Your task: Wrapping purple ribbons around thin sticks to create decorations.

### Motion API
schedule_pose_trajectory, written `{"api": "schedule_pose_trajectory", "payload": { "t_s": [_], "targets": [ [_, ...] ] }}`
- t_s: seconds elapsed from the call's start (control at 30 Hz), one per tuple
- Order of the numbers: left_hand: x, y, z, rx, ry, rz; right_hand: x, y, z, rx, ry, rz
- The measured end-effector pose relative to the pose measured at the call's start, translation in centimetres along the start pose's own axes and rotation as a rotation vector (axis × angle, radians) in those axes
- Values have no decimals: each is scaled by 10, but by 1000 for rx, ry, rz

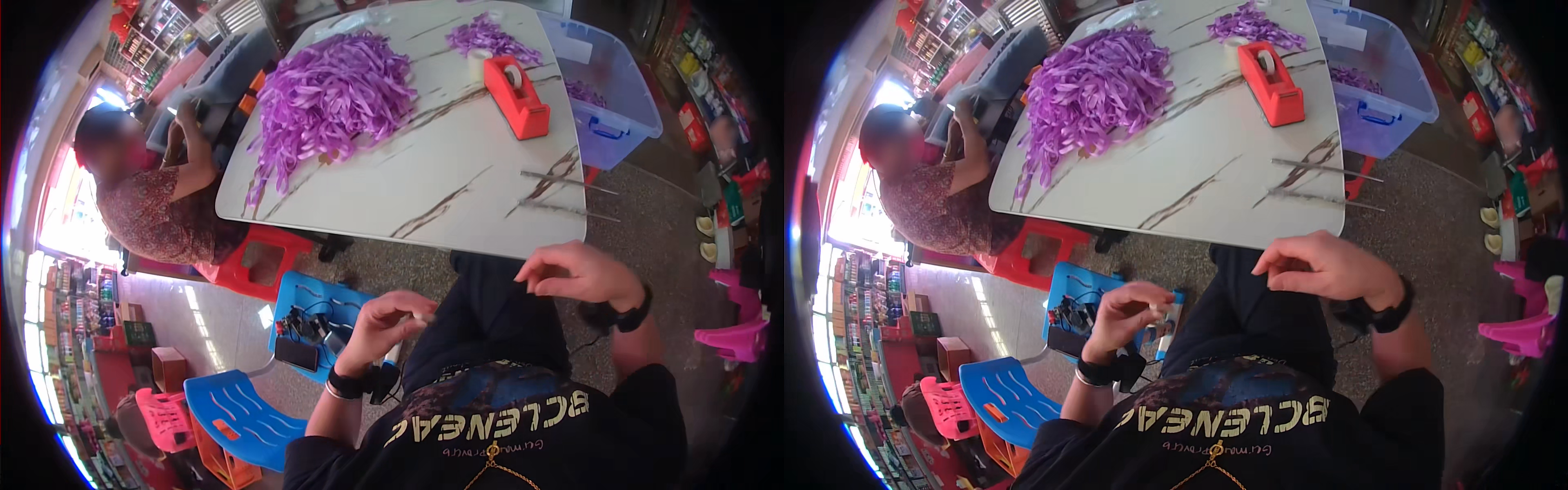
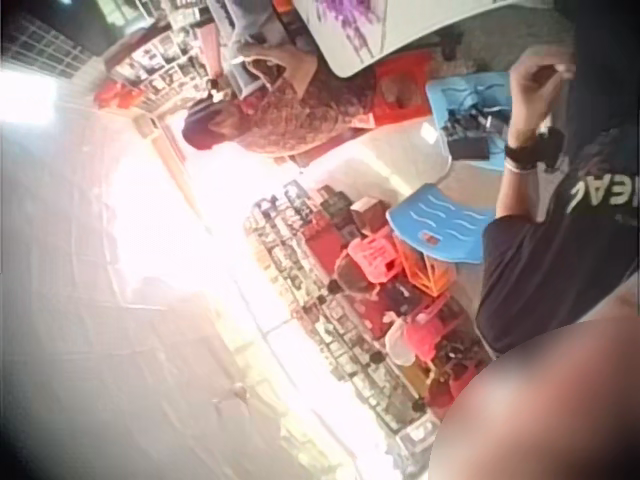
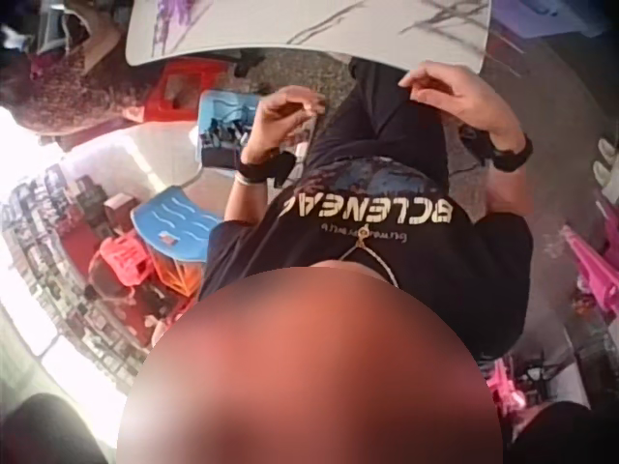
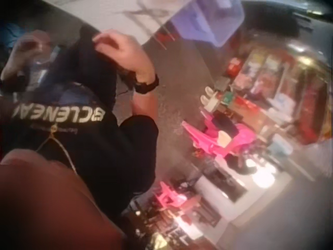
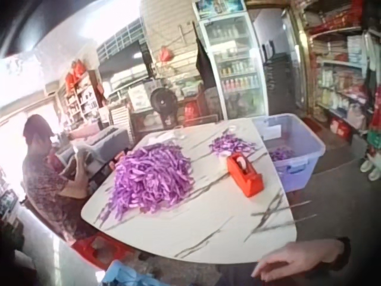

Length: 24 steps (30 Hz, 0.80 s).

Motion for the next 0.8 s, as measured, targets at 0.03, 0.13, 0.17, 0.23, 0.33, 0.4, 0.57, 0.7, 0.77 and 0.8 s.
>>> {"api": "schedule_pose_trajectory", "payload": {
  "t_s": [0.03,0.13,0.17,0.23,0.33,0.4,0.57,0.7,0.77,0.8],
  "targets": [
    [6,29,-9,170,-145,-40,-10,-13,3,-22,18,115],
    [32,101,-16,477,-471,136,-40,-48,-3,-80,48,342],
    [37,116,-14,596,-594,187,-48,-61,-11,-119,53,452],
    [46,140,-14,838,-863,326,-64,-84,-35,-81,31,445],
    [50,169,-15,982,-917,276,-81,-96,-75,-94,97,395],
    [44,177,-11,994,-792,111,-67,-106,-102,-331,215,567],
    [32,172,-22,1283,-677,-84,29,-152,-100,-1043,278,1146],
    [16,161,-37,1636,-819,-114,26,-153,-105,-977,254,1104],
    [16,157,-45,1544,-767,-141,22,-154,-101,-940,262,1124],
    [16,156,-48,1501,-742,-157,20,-156,-98,-924,266,1138]
  ]
}}
Point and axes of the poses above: each hand's wrist, its own z-axis away from the middle knuckle, its own x-axis out of the palm, y = z × x, the point moved 2 cm from there along -z, towards the middle knuckle, and after that the axes turned 11 degrees about -y, right-handed, at the moved point
